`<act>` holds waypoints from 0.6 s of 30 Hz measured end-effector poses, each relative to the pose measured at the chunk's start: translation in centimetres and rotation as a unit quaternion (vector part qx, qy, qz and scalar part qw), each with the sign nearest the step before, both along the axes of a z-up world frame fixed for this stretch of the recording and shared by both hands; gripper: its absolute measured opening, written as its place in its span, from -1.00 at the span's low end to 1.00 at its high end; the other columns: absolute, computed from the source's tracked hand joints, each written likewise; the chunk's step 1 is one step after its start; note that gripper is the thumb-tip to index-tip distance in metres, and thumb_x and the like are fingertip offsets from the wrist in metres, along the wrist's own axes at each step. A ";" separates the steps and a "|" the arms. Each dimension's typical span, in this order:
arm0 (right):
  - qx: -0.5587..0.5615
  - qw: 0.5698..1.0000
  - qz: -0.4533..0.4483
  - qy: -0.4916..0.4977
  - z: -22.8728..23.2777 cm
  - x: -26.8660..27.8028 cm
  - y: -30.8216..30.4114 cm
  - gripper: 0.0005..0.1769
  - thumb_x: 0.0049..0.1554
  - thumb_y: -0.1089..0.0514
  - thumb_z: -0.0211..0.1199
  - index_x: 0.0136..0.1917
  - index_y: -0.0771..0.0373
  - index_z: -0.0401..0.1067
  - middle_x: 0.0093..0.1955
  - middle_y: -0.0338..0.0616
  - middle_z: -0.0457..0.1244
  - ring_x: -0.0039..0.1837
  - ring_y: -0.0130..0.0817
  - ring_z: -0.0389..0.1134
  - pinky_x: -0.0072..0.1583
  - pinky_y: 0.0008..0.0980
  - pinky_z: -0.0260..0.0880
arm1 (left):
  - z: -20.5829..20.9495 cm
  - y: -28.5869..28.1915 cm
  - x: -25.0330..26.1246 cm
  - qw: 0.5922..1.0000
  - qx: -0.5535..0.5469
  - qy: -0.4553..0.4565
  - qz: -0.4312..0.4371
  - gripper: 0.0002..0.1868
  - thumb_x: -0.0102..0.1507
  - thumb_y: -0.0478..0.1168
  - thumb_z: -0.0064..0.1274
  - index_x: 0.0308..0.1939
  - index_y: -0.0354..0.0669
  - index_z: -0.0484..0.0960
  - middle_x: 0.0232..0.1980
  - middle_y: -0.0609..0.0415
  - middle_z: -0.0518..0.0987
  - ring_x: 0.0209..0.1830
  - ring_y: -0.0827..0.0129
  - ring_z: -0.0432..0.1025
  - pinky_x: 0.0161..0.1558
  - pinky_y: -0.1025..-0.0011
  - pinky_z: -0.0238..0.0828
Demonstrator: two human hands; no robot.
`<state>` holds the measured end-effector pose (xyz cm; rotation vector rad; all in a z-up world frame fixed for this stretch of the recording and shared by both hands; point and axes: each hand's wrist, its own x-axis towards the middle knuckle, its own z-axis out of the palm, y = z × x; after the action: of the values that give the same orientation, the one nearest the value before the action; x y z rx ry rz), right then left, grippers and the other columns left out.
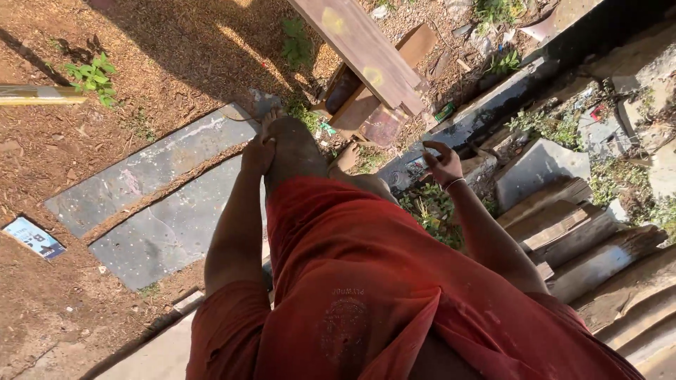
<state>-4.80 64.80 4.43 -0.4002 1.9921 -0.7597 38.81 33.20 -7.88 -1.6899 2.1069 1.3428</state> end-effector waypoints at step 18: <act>-0.115 0.988 -0.017 -0.101 1.8 -2.6 -8.4 -0.53 0.31 0.08 0.09 0.42 0.30 0.32 0.16 -0.01 0.34 0.04 -0.30 0.47 -0.02 -0.32 0.55 | -0.6 8.8 -6.6 0.980 -0.043 -0.010 -0.195 -0.63 0.37 0.06 -0.07 0.06 -0.10 0.62 0.25 -0.18 0.60 0.15 -0.10 0.51 0.13 0.05 0.45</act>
<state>-7.40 56.43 6.28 -0.4077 1.7321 -1.0148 32.18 42.00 -8.52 -1.2172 2.3538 1.1252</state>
